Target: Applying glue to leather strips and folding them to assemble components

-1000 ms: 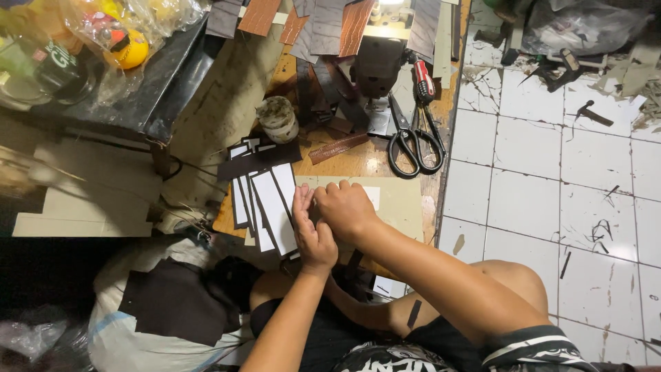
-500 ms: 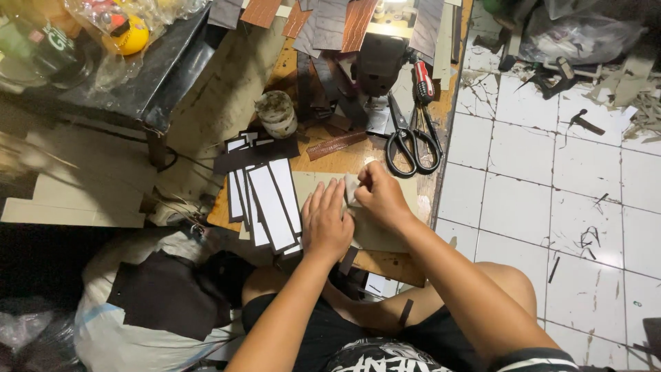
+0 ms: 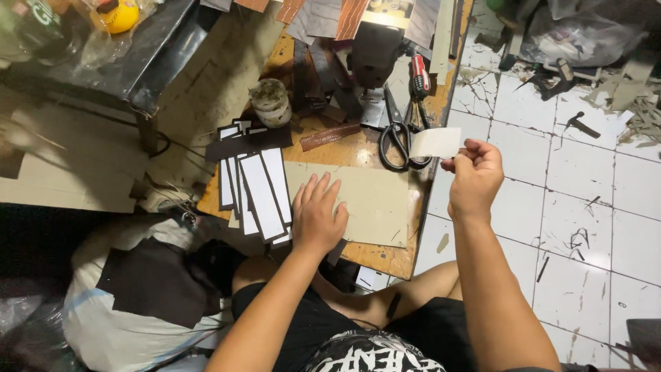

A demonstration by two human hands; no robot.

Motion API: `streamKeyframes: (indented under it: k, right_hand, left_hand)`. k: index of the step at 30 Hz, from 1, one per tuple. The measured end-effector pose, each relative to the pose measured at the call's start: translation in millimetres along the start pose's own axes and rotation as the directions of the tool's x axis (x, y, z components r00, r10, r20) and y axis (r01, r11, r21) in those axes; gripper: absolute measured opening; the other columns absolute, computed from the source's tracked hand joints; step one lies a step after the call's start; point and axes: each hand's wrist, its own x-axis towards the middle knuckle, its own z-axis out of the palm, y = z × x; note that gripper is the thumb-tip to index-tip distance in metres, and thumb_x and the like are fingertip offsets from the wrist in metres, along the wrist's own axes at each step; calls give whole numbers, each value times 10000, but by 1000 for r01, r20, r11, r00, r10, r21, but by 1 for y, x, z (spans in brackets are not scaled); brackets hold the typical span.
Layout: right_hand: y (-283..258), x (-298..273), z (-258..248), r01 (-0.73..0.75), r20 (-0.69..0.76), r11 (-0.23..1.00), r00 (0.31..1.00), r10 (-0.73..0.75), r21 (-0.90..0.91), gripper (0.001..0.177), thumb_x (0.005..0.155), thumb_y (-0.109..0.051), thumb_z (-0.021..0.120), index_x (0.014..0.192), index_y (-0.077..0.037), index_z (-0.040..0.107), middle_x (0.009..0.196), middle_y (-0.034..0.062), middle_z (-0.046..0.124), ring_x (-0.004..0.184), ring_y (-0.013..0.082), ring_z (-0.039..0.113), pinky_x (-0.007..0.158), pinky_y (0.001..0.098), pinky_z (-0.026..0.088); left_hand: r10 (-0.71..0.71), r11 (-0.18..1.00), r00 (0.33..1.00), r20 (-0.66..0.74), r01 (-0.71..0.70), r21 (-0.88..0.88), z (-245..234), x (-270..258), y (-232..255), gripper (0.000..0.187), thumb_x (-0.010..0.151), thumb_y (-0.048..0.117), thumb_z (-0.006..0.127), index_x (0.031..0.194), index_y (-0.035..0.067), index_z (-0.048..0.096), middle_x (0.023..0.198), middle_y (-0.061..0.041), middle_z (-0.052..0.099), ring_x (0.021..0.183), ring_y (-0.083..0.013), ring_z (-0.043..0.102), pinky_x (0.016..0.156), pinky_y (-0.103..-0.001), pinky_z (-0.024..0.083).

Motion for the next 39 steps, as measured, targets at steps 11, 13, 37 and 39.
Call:
streamKeyframes:
  k: [11, 13, 37, 39]
  right_hand:
    - [6, -12, -5, 404, 206, 877, 911, -358, -261, 276, 924, 134, 594, 1154, 8, 681, 1041, 158, 691, 938, 270, 743, 856, 371, 609]
    - [10, -15, -6, 565, 379, 734, 817, -434, -378, 313, 913, 108, 640, 1144, -58, 770, 1081, 128, 743, 1023, 277, 737, 879, 367, 585]
    - [-2, -88, 68, 845, 858, 292, 498, -123, -448, 664, 876, -558, 691, 1330, -78, 624, 1183, 150, 640, 1162, 381, 607, 958, 482, 469]
    - [-6, -94, 64, 836, 841, 290, 521, -147, -467, 668, 862, -593, 687, 1288, -79, 656, 1155, 151, 651, 1128, 381, 623, 953, 490, 468]
  left_hand:
    - [204, 978, 978, -29, -206, -41, -4, -15, -1, 382, 843, 417, 715, 1157, 200, 737, 1221, -27, 711, 1250, -296, 629, 1095, -466, 437]
    - [225, 974, 974, -2, -225, -41, -9, -23, 6, 425, 872, 429, 694, 1215, 180, 720, 1272, -58, 696, 1285, -323, 605, 1111, -487, 418]
    - [314, 949, 945, -87, -315, 7, -12, -103, 29, 534, 1029, 500, 497, 1425, 156, 598, 1435, -99, 584, 1350, -329, 529, 1146, -538, 335]
    - [312, 950, 946, -93, -313, -4, -9, -109, 23, 450, 1034, 451, 517, 1407, 222, 624, 1399, -41, 611, 1328, -279, 550, 1137, -510, 345]
